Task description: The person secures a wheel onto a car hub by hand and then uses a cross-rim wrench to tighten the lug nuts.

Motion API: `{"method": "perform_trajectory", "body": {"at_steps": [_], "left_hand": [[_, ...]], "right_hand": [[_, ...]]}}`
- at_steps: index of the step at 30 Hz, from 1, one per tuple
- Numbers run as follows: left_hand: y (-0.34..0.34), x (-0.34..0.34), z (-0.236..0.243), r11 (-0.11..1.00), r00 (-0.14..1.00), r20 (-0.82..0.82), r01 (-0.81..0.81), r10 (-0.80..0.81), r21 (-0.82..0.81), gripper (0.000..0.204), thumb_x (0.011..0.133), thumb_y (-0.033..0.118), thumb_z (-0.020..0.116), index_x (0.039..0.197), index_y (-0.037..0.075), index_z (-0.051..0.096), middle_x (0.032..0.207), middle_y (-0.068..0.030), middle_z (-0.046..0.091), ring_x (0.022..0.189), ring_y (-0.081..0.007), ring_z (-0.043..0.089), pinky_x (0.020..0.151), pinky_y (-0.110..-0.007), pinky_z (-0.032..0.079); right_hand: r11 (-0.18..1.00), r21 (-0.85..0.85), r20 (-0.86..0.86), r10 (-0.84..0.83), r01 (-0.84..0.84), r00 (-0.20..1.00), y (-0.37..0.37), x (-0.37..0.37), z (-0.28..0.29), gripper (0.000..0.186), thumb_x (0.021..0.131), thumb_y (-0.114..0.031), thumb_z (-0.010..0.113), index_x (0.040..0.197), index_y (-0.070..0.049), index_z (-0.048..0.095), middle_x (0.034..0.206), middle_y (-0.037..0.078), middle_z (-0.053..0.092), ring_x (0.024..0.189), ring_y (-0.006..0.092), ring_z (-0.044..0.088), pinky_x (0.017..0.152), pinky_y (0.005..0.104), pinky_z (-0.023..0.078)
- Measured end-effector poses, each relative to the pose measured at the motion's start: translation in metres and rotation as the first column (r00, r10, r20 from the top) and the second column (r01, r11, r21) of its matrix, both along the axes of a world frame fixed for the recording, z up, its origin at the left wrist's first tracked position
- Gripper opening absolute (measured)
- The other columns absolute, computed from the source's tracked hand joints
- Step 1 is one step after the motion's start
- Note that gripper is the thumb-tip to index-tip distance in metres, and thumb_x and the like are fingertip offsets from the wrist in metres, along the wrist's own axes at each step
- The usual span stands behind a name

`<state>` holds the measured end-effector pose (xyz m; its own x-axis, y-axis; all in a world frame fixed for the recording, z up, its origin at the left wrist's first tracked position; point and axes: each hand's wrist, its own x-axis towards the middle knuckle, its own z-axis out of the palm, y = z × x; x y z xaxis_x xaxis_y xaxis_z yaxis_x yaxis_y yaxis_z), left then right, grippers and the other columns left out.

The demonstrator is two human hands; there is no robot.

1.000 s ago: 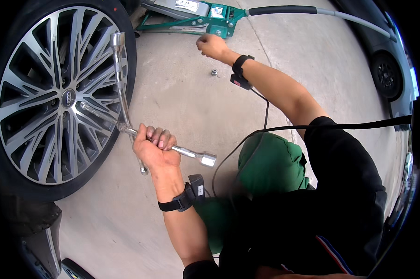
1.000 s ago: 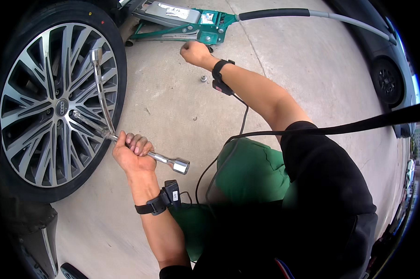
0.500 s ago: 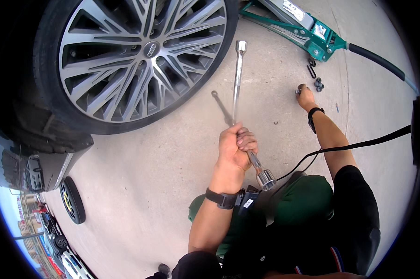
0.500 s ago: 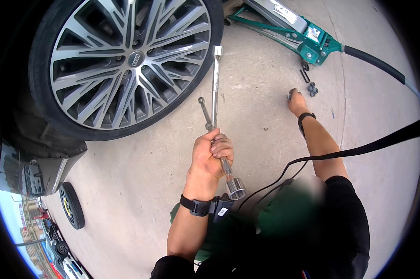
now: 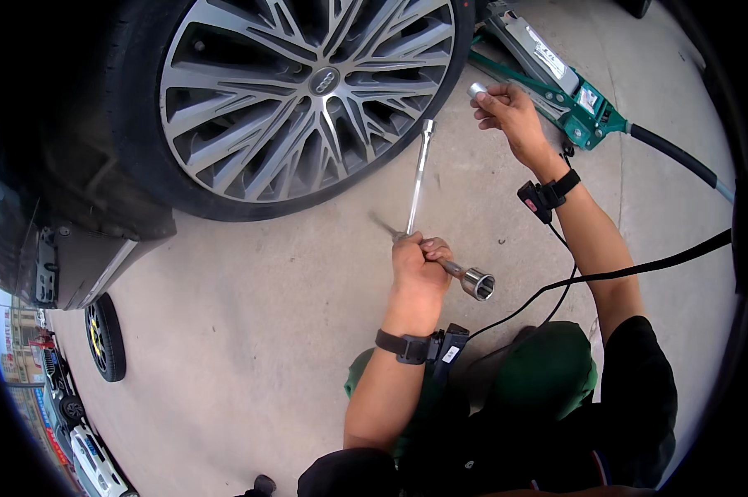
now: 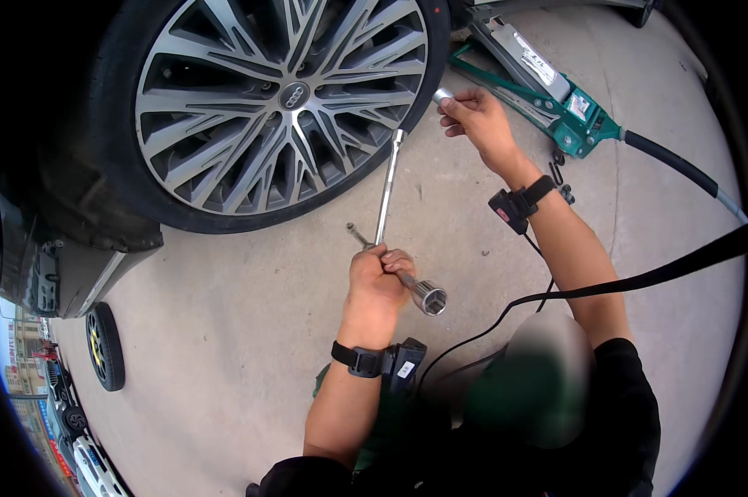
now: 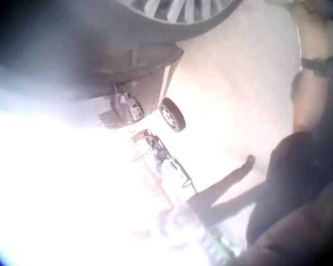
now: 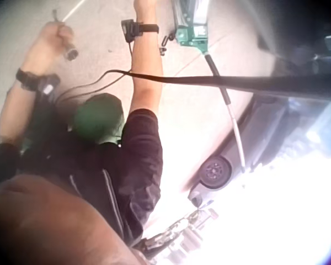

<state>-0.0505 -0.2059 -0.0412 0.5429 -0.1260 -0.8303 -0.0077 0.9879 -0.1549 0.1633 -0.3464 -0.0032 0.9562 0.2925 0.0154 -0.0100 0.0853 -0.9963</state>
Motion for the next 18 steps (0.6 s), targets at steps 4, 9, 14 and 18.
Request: {"method": "perform_trajectory", "body": {"at_steps": [4, 9, 14, 18], "left_hand": [[0.019, -0.007, -0.009, 0.992, 0.995, -0.086, -0.049, 0.059, 0.118, 0.019, 0.096, 0.013, 0.037, 0.077, 0.008, 0.034, 0.06, -0.0014, 0.04, 0.048, -0.0104, 0.038, 0.044, -0.021, 0.034], [0.044, -0.026, -0.016, 0.984, 0.991, 0.003, -0.136, 0.137, 0.114, 0.013, 0.095, 0.01, 0.032, 0.083, 0.007, 0.031, 0.064, -0.0038, 0.038, 0.05, -0.0107, 0.035, 0.048, -0.021, 0.036], [0.065, -0.036, -0.013, 0.991, 0.992, 0.021, -0.125, 0.124, 0.053, 0.019, 0.095, 0.01, 0.032, 0.076, 0.008, 0.033, 0.061, -0.0027, 0.038, 0.049, -0.01, 0.036, 0.047, -0.02, 0.035], [0.072, -0.035, -0.015, 0.993, 0.994, 0.008, -0.11, 0.11, 0.046, 0.024, 0.095, 0.01, 0.034, 0.071, 0.007, 0.036, 0.057, -0.001, 0.039, 0.047, -0.0092, 0.037, 0.045, -0.019, 0.037]], "right_hand": [[0.981, -0.062, 0.073, 0.189, -0.185, 0.979, 0.109, -0.013, 0.039, 0.039, 0.092, -0.017, 0.068, 0.114, 0.01, 0.05, 0.093, 0.012, 0.066, 0.078, 0.0148, 0.065, 0.065, 0.028, 0.054], [0.984, -0.092, 0.029, 0.159, -0.155, 0.987, 0.212, -0.033, 0.021, 0.036, 0.084, -0.009, 0.072, 0.105, 0.015, 0.056, 0.071, 0.014, 0.068, 0.061, 0.0177, 0.068, 0.059, 0.029, 0.056], [0.98, -0.193, 0.041, 0.047, -0.038, 0.998, 0.251, -0.032, 0.008, 0.038, 0.083, -0.011, 0.074, 0.103, 0.012, 0.052, 0.08, 0.016, 0.069, 0.067, 0.0181, 0.069, 0.06, 0.0279, 0.058], [0.991, -0.135, 0.259, 0.027, 0.008, 0.965, 0.257, -0.035, -0.008, 0.037, 0.079, -0.014, 0.077, 0.099, 0.009, 0.057, 0.073, 0.016, 0.068, 0.061, 0.021, 0.069, 0.061, 0.031, 0.054]]}}
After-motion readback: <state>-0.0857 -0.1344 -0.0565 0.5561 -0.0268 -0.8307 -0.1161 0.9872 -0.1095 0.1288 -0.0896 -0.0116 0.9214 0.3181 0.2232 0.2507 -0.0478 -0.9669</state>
